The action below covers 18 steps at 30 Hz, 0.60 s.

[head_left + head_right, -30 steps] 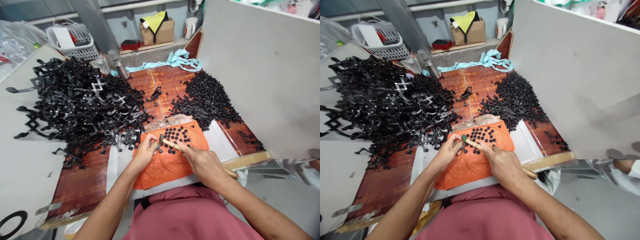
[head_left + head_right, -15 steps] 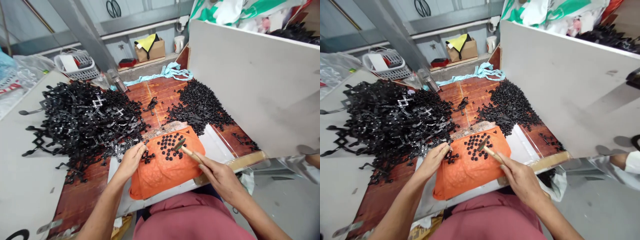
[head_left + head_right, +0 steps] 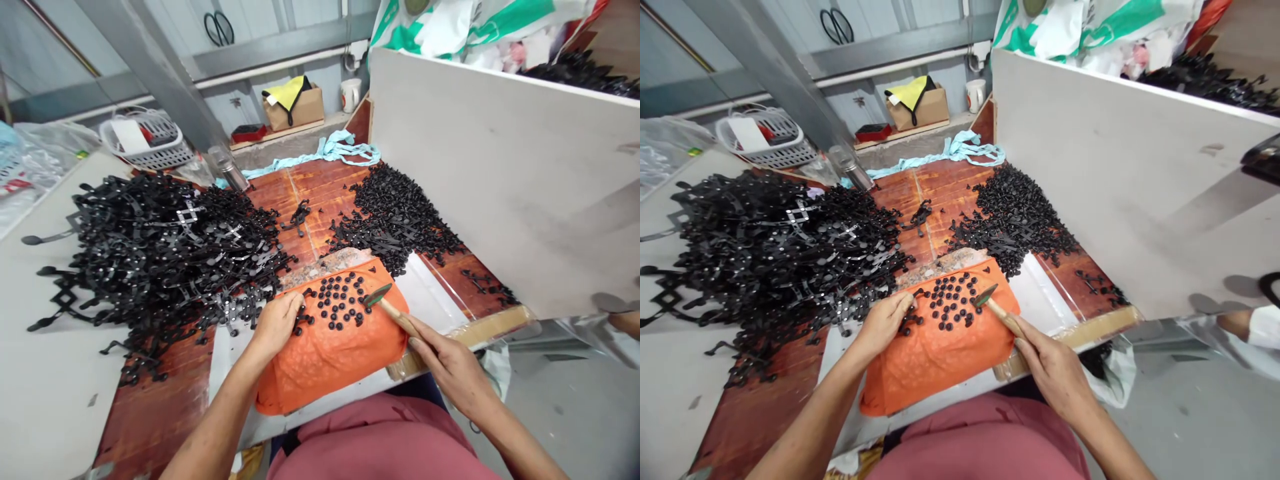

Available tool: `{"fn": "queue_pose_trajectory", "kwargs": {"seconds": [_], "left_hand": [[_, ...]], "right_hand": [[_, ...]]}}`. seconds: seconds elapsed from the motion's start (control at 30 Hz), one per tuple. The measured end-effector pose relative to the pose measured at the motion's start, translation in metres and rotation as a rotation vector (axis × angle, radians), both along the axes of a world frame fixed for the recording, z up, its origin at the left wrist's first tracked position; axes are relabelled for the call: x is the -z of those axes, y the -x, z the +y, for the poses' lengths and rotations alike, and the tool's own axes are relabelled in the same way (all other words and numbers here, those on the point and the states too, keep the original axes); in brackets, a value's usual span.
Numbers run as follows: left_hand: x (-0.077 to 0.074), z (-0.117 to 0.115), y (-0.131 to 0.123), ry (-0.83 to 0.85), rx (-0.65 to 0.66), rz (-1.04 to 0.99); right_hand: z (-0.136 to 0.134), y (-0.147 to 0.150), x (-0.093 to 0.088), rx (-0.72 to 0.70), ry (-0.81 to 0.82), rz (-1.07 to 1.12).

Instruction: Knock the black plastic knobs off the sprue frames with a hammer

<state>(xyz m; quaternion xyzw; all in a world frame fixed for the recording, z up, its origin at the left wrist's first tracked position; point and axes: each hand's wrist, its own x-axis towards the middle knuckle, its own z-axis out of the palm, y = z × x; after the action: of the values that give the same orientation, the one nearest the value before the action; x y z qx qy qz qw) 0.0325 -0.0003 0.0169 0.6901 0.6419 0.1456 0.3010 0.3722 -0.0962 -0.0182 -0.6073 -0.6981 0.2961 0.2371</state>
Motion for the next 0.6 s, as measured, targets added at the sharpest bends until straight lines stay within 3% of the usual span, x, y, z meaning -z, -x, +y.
{"fn": "queue_pose_trajectory", "kwargs": {"seconds": [0.4, 0.6], "left_hand": [[0.001, -0.002, -0.010, -0.001, 0.009, 0.287], [0.000, -0.001, -0.011, -0.022, -0.007, 0.322]], "right_hand": [[0.004, 0.001, -0.008, -0.040, -0.020, -0.018], [0.033, 0.028, -0.049, -0.161, -0.097, -0.172]]}}
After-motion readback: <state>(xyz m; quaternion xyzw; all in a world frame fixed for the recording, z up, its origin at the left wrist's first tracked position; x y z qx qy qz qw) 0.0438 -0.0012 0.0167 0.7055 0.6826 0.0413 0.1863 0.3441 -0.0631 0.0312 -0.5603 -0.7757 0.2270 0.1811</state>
